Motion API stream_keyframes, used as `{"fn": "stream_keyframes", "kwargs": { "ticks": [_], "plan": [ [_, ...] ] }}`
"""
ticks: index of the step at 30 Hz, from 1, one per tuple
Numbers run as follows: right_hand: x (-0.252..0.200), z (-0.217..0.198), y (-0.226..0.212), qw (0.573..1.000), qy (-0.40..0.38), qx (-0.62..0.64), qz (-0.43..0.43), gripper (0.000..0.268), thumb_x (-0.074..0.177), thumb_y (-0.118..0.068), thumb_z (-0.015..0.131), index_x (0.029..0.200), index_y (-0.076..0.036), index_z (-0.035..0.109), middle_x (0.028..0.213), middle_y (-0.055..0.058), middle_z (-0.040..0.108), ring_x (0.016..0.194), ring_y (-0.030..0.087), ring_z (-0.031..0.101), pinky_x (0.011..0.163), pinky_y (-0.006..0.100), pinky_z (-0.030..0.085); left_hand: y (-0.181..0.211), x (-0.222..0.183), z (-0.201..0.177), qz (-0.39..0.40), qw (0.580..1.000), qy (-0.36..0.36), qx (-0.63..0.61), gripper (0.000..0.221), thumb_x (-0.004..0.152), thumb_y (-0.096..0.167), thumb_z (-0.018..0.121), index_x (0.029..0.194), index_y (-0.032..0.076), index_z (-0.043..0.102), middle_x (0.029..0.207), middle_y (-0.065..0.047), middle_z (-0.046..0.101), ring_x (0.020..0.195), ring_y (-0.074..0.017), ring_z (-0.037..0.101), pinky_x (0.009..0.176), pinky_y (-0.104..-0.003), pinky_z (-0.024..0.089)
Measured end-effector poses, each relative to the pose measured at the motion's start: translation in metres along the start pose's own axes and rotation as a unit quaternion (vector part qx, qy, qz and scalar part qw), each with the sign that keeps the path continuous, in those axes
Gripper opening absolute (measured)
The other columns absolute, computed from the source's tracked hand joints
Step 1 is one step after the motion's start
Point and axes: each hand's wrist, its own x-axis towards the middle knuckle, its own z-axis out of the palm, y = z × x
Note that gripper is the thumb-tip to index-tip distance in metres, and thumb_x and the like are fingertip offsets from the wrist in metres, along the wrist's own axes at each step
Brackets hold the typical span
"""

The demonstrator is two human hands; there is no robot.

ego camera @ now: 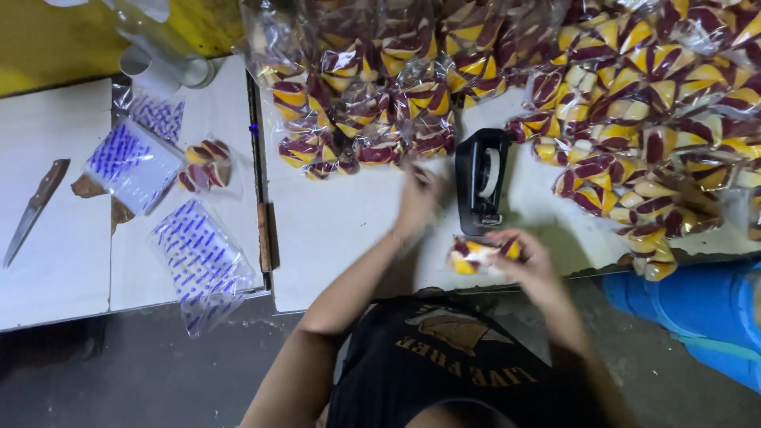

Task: Sealing individual plastic bags of bread items using a manual tape dispenser at a packaging station.

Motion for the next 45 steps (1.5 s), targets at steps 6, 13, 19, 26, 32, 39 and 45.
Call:
{"fn": "stream_keyframes", "kwargs": {
  "ticks": [6,13,19,26,32,39,45],
  "plan": [
    [0.072,-0.074,-0.078,0.873,0.079,0.196,-0.439,0.042,0.124,-0.010,0.048,0.159,-0.019,0.028,0.165,0.029,0.019,0.157,0.049,0.026,0.135,0.056,0.021,-0.016,0.094,-0.025,0.148,0.935,0.103,0.306,0.025,0.099,0.029,0.061,0.102,0.011,0.077,0.094,-0.011,0.078,0.076,-0.0291,0.072,0.057,-0.041,0.055],
    [0.049,0.006,-0.066,0.955,0.082,0.045,-0.280,0.039,0.091,0.005,0.068,0.128,-0.004,0.059,0.117,0.013,0.069,0.115,0.021,0.067,0.102,0.034,0.052,0.012,0.044,-0.004,0.358,0.822,0.126,0.426,0.010,0.095,0.027,0.064,0.103,0.022,0.066,0.081,-0.003,0.064,0.083,-0.0273,0.069,0.077,-0.040,0.056],
    [0.032,0.008,-0.036,0.940,-0.177,0.286,-0.059,0.030,0.091,-0.001,0.067,0.121,-0.003,0.067,0.112,0.015,0.070,0.102,0.028,0.069,0.093,0.045,0.054,0.080,-0.074,0.021,0.386,0.889,-0.026,0.244,0.009,0.100,0.021,0.057,0.098,0.015,0.063,0.087,-0.007,0.068,0.087,-0.0307,0.067,0.079,-0.040,0.055],
    [-0.010,-0.021,-0.036,0.940,-0.142,-0.092,-0.298,0.013,0.084,-0.010,0.082,0.097,-0.009,0.080,0.136,0.017,0.059,0.113,0.033,0.061,0.090,0.040,0.052,0.065,-0.128,0.044,0.073,0.987,-0.020,-0.138,0.014,0.097,0.015,0.070,0.100,0.010,0.057,0.071,-0.002,0.068,0.055,-0.0098,0.061,0.049,-0.023,0.050],
    [0.006,-0.060,0.040,0.753,-0.108,-0.292,-0.580,0.011,0.082,-0.027,0.080,0.093,-0.027,0.079,0.099,-0.005,0.062,0.102,0.021,0.055,0.103,0.046,0.039,0.056,-0.166,0.065,-0.035,0.994,-0.103,0.008,0.016,0.091,0.018,0.071,0.083,0.004,0.069,0.069,-0.010,0.066,0.067,-0.0212,0.063,0.068,-0.037,0.051],
    [-0.019,-0.087,0.003,0.949,-0.244,-0.133,-0.151,0.013,0.089,-0.008,0.077,0.100,-0.004,0.081,0.078,0.009,0.068,0.076,0.015,0.059,0.072,0.033,0.049,0.046,-0.208,0.083,0.013,0.994,-0.106,0.002,0.027,0.081,0.020,0.088,0.096,0.000,0.077,0.090,-0.018,0.075,0.086,-0.0240,0.071,0.080,-0.039,0.056],
    [-0.014,-0.098,0.019,0.925,-0.252,-0.104,-0.264,0.008,0.092,-0.007,0.074,0.096,-0.001,0.079,0.096,0.016,0.075,0.102,0.033,0.074,0.092,0.044,0.054,0.017,-0.214,0.090,0.021,0.997,-0.036,-0.068,0.020,0.083,0.013,0.086,0.094,0.002,0.074,0.089,-0.013,0.075,0.095,-0.0233,0.071,0.089,-0.040,0.055]
  ]
}}
